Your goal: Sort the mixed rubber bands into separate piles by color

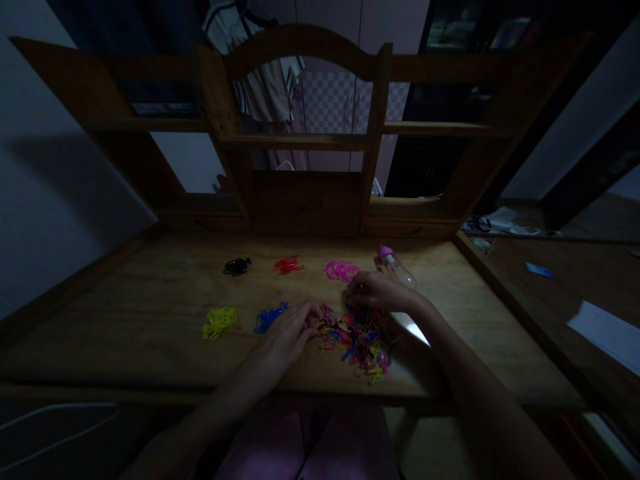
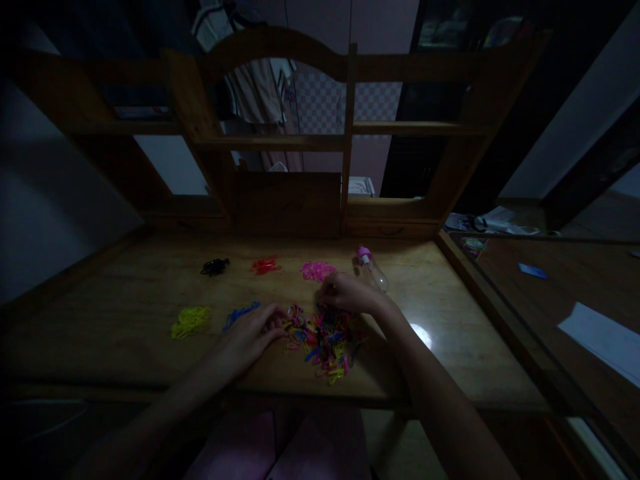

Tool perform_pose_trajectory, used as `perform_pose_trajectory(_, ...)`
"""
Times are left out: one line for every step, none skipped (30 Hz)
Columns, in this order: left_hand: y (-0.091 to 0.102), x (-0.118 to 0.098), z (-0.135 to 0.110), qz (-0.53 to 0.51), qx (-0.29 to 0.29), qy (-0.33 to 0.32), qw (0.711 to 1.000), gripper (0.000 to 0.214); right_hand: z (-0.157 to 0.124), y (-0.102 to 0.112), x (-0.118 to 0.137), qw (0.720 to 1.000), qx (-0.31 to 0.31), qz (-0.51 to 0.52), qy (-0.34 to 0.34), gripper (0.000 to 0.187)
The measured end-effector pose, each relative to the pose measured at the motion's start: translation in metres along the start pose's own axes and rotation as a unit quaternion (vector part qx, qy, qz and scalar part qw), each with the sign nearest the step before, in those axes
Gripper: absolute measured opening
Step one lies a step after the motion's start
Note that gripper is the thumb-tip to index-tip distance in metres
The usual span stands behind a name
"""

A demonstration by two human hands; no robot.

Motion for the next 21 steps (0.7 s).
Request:
perform_pose_trajectory(-0.001, 0.000, -0.001, -0.007, 0.004, -0.002, 1.000, 0.016, 0.000, -0.001, 0.000, 1.000, -0.001, 0.000, 0.006, 0.009)
perform_pose_trajectory(-0.001, -0.001, -0.002, -0.016, 0.010, -0.005, 1.000, 0.017, 0.000, -0.001, 0.000, 1.000, -0.002, 0.002, 0.012, 0.009)
perform_pose_trajectory(-0.002, -0.001, -0.003, -0.025, 0.015, -0.008, 1.000, 0.019, 0.000, -0.001, 0.001, 1.000, -0.003, 0.005, 0.015, 0.009)
perform_pose_trajectory(-0.002, -0.001, -0.004, -0.032, 0.020, -0.011, 0.999, 0.020, 0.000, -0.001, 0.002, 1.000, -0.005, 0.008, 0.016, 0.009)
perform_pose_trajectory(-0.002, -0.001, -0.005, -0.037, 0.022, -0.016, 0.999, 0.020, 0.000, 0.000, 0.002, 1.000, -0.008, 0.011, 0.015, 0.009)
perform_pose_trajectory(-0.001, -0.001, -0.007, -0.039, 0.021, -0.021, 0.999, 0.020, -0.001, 0.001, 0.003, 1.000, -0.012, 0.012, 0.013, 0.009)
perform_pose_trajectory(-0.001, -0.001, -0.008, -0.036, 0.018, -0.026, 0.999, 0.020, -0.001, 0.003, 0.004, 1.000, -0.016, 0.015, 0.013, 0.009)
perform_pose_trajectory(0.000, -0.002, -0.009, -0.030, 0.015, -0.029, 0.999, 0.019, -0.002, 0.004, 0.005, 1.000, -0.019, 0.019, 0.013, 0.009)
perform_pose_trajectory(0.002, -0.003, -0.009, -0.022, 0.010, -0.032, 0.999, 0.018, -0.002, 0.005, 0.005, 0.999, -0.025, 0.024, 0.015, 0.010)
perform_pose_trajectory(0.003, -0.005, -0.009, -0.012, 0.004, -0.035, 0.999, 0.017, -0.002, 0.007, 0.006, 0.999, -0.034, 0.028, 0.019, 0.010)
perform_pose_trajectory(0.005, -0.008, -0.009, -0.003, -0.001, -0.039, 0.999, 0.016, -0.002, 0.008, 0.006, 0.998, -0.042, 0.032, 0.023, 0.011)
perform_pose_trajectory(0.005, -0.012, -0.009, 0.004, -0.004, -0.045, 0.999, 0.016, -0.002, 0.009, 0.005, 0.998, -0.051, 0.033, 0.026, 0.012)
perform_pose_trajectory(0.005, -0.017, -0.008, 0.009, -0.008, -0.057, 0.998, 0.016, -0.002, 0.009, 0.005, 0.997, -0.059, 0.034, 0.028, 0.012)
perform_pose_trajectory(0.004, -0.022, -0.007, 0.013, -0.008, -0.071, 0.997, 0.017, -0.001, 0.010, 0.003, 0.997, -0.067, 0.036, 0.029, 0.011)
perform_pose_trajectory(0.002, -0.028, -0.005, 0.019, -0.004, -0.089, 0.996, 0.016, -0.001, 0.010, 0.002, 0.996, -0.074, 0.040, 0.028, 0.010)
perform_pose_trajectory(-0.002, -0.034, -0.004, 0.025, 0.005, -0.107, 0.994, 0.016, 0.000, 0.009, 0.000, 0.995, -0.078, 0.049, 0.028, 0.008)
perform_pose_trajectory(-0.007, -0.039, -0.002, 0.032, 0.016, -0.125, 0.992, 0.014, 0.000, 0.009, -0.001, 0.994, -0.082, 0.060, 0.029, 0.008)
perform_pose_trajectory(-0.012, -0.043, 0.000, 0.041, 0.026, -0.139, 0.989, 0.013, 0.000, 0.009, -0.002, 0.993, -0.089, 0.072, 0.030, 0.009)
perform_pose_trajectory(-0.017, -0.047, 0.001, 0.049, 0.035, -0.150, 0.987, 0.012, 0.000, 0.010, -0.003, 0.991, -0.097, 0.083, 0.031, 0.011)
perform_pose_trajectory(-0.021, -0.049, 0.003, 0.058, 0.042, -0.161, 0.984, 0.011, 0.001, 0.011, -0.003, 0.989, -0.108, 0.091, 0.031, 0.012)
perform_pose_trajectory(-0.025, -0.051, 0.004, 0.066, 0.047, -0.169, 0.982, 0.010, 0.001, 0.013, -0.004, 0.987, -0.123, 0.096, 0.031, 0.013)
Point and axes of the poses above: each hand's wrist, its own z-axis towards the middle knuckle, its own y-axis out of the back of the hand, x = y × z, the point moved 5 cm from there along z, towards the middle knuckle, and after that the axes turned 1 degree about z, right-handed, at the moved point
